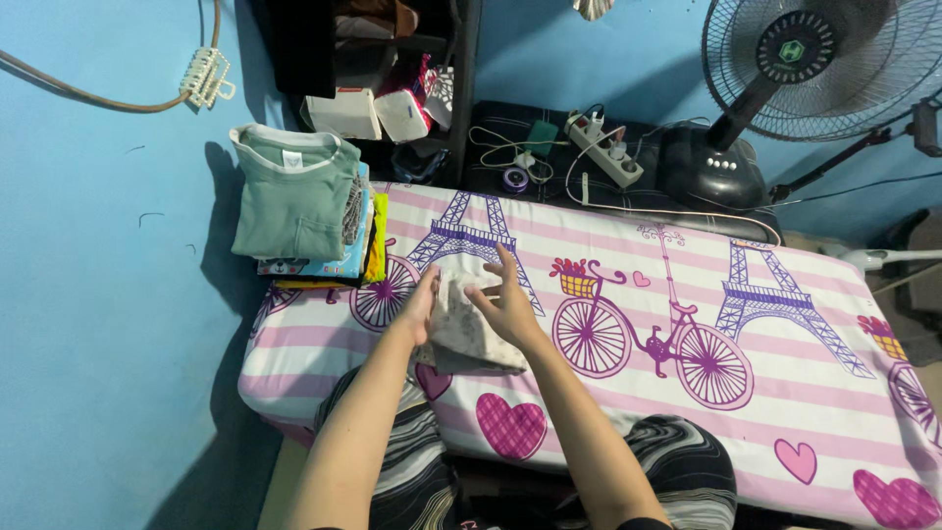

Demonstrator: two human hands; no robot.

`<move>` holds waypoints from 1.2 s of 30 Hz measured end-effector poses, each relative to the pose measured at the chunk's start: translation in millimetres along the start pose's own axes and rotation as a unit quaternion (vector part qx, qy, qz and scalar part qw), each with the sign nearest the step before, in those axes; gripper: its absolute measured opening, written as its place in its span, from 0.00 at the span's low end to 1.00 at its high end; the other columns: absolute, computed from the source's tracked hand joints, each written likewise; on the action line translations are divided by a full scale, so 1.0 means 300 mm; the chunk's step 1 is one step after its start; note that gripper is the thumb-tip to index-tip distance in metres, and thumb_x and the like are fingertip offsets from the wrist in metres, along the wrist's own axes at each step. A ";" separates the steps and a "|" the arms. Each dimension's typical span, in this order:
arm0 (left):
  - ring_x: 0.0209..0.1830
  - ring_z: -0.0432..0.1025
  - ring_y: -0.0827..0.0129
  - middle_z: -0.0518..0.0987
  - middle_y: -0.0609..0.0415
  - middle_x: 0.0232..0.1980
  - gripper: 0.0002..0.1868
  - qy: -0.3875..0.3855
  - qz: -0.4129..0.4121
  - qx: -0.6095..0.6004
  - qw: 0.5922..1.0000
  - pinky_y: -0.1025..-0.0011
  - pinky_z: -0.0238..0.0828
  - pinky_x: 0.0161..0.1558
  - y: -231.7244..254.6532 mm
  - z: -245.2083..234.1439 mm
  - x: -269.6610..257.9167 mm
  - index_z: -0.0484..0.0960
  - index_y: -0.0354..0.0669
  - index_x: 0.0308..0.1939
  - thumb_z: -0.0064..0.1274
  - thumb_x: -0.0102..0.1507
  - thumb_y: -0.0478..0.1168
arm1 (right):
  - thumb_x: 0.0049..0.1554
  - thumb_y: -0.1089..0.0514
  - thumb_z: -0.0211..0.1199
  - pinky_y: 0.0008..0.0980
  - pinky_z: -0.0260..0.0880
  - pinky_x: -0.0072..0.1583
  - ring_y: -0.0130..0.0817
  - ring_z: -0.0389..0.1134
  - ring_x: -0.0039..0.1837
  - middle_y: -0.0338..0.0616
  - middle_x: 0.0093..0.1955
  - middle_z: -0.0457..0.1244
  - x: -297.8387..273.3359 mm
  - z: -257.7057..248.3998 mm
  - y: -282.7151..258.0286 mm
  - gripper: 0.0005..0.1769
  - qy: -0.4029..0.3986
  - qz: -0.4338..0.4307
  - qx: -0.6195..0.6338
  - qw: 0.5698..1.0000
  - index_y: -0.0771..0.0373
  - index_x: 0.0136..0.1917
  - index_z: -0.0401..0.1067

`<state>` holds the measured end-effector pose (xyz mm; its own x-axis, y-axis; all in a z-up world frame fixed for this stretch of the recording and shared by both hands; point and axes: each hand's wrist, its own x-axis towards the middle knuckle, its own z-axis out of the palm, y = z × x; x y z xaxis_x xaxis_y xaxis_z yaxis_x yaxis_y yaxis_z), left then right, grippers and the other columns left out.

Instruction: The person folds several items of clothing on a flat surface, including a green shirt, a white patterned shirt, a white patterned tank top, tan shorts, a grey undergarment, and a blue shirt, placing each folded item into a stack.

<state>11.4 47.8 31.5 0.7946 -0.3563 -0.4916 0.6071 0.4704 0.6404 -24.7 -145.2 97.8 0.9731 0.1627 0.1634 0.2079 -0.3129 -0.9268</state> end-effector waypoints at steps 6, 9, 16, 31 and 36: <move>0.50 0.78 0.59 0.81 0.48 0.53 0.30 0.051 0.114 0.184 0.975 0.61 0.78 0.47 -0.118 -0.115 0.149 0.69 0.44 0.66 0.57 0.59 0.35 | 0.58 0.58 0.64 0.39 0.76 0.54 0.43 0.72 0.58 0.53 0.62 0.67 -0.010 -0.009 0.274 0.28 0.096 0.025 -0.089 0.991 0.64 0.70 0.63; 0.49 0.78 0.56 0.82 0.45 0.52 0.32 0.109 0.171 0.317 0.927 0.62 0.76 0.49 -0.152 -0.149 0.171 0.71 0.40 0.66 0.55 0.57 0.29 | 0.55 0.63 0.67 0.45 0.71 0.58 0.51 0.69 0.59 0.55 0.59 0.65 -0.048 -0.036 0.323 0.26 0.136 -0.076 -0.219 0.963 0.66 0.66 0.67; 0.71 0.61 0.47 0.64 0.41 0.71 0.36 0.261 0.350 0.646 0.626 0.50 0.60 0.68 -0.145 0.001 -0.014 0.64 0.46 0.73 0.56 0.60 0.37 | 0.57 0.59 0.60 0.56 0.52 0.71 0.58 0.54 0.75 0.58 0.73 0.57 -0.082 0.021 0.285 0.24 0.073 -0.156 -0.344 0.923 0.62 0.67 0.69; 0.83 0.36 0.47 0.46 0.49 0.83 0.34 0.214 0.287 0.745 0.562 0.32 0.29 0.73 -0.221 0.013 0.057 0.60 0.56 0.76 0.43 0.67 0.56 | 0.56 0.63 0.65 0.42 0.65 0.67 0.54 0.62 0.69 0.65 0.69 0.59 -0.106 -0.006 0.409 0.24 0.181 -0.089 -0.163 0.966 0.69 0.64 0.66; 0.83 0.41 0.48 0.52 0.51 0.81 0.30 0.225 0.291 0.710 0.600 0.30 0.31 0.73 -0.195 0.020 0.075 0.65 0.55 0.73 0.47 0.67 0.52 | 0.57 0.57 0.66 0.34 0.74 0.54 0.40 0.73 0.53 0.55 0.54 0.69 -0.081 -0.049 0.415 0.28 0.190 0.053 -0.045 0.979 0.70 0.67 0.65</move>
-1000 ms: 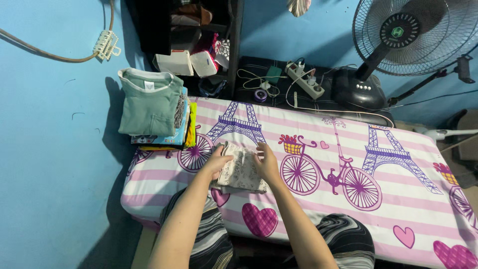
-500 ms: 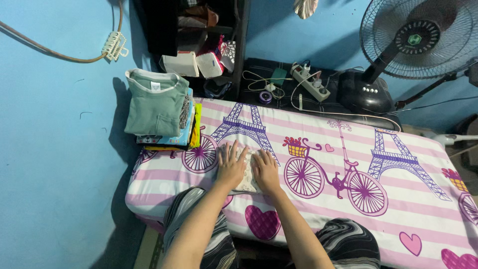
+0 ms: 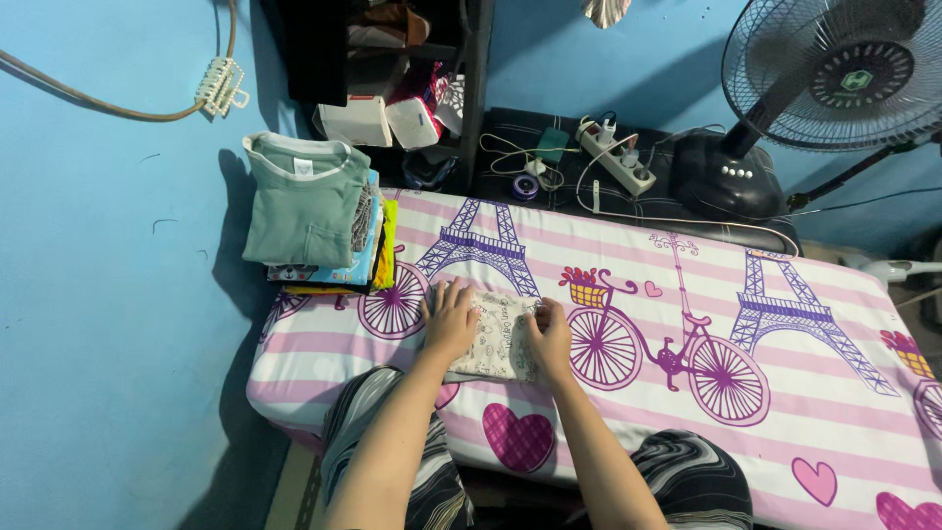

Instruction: The person folds several items of clothing on a flat surface, including a green shirt, a white patterned shirt, a white patterned tank top, tan shorts, a grey undergarment, and a blue shirt, placing each folded item into a stack.

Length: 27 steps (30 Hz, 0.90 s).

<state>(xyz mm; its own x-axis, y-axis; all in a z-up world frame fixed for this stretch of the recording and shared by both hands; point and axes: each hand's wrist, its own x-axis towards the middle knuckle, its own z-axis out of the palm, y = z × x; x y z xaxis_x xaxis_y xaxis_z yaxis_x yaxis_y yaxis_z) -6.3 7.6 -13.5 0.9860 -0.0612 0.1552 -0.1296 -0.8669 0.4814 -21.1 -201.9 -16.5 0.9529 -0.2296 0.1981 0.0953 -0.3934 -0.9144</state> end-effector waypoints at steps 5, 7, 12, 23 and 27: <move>0.75 0.51 0.42 0.60 0.43 0.74 0.31 0.111 0.050 -0.009 0.993 0.35 0.44 0.68 0.036 -0.041 -0.013 0.72 0.47 0.67 0.55 0.59 0.45 | 0.55 0.49 0.72 0.34 0.76 0.47 0.35 0.74 0.44 0.50 0.47 0.71 0.072 -0.061 -0.010 0.29 -0.153 0.176 -0.081 0.969 0.71 0.61 0.71; 0.68 0.63 0.47 0.69 0.44 0.66 0.23 0.083 0.022 -0.057 0.995 0.47 0.59 0.67 0.028 -0.037 -0.012 0.75 0.47 0.63 0.53 0.63 0.45 | 0.54 0.50 0.73 0.33 0.75 0.47 0.33 0.73 0.44 0.49 0.46 0.71 0.066 -0.071 -0.022 0.27 -0.207 0.188 -0.060 0.958 0.72 0.58 0.74; 0.47 0.79 0.51 0.84 0.47 0.48 0.10 0.046 -0.017 -0.105 0.993 0.56 0.75 0.48 -0.026 0.019 -0.002 0.80 0.49 0.49 0.51 0.67 0.45 | 0.48 0.55 0.75 0.34 0.74 0.46 0.33 0.72 0.42 0.47 0.43 0.70 0.025 -0.078 -0.112 0.26 -0.234 0.157 -0.050 0.958 0.70 0.55 0.72; 0.36 0.82 0.56 0.84 0.45 0.41 0.28 -0.134 -0.270 -0.328 0.895 0.58 0.85 0.37 0.015 -0.078 0.048 0.70 0.55 0.67 0.39 0.69 0.63 | 0.58 0.66 0.60 0.36 0.72 0.51 0.37 0.69 0.50 0.48 0.48 0.67 0.016 -0.038 -0.165 0.13 -0.215 0.183 0.203 0.938 0.63 0.56 0.65; 0.45 0.79 0.58 0.81 0.49 0.51 0.38 -0.195 -0.291 -0.564 0.748 0.54 0.79 0.47 0.106 -0.149 0.127 0.61 0.58 0.73 0.33 0.66 0.71 | 0.61 0.69 0.57 0.35 0.66 0.48 0.35 0.65 0.50 0.50 0.47 0.67 0.102 -0.130 -0.311 0.10 -0.206 0.045 0.098 0.973 0.64 0.57 0.67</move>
<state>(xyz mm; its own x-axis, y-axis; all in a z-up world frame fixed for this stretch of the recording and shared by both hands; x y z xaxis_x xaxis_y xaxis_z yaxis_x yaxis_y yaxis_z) 22.5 -0.2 46.4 0.8365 -0.1663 -0.5221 0.5449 0.1526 0.8245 -12.0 -207.1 88.6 0.9907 0.1362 -0.0071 0.0207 -0.2013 -0.9793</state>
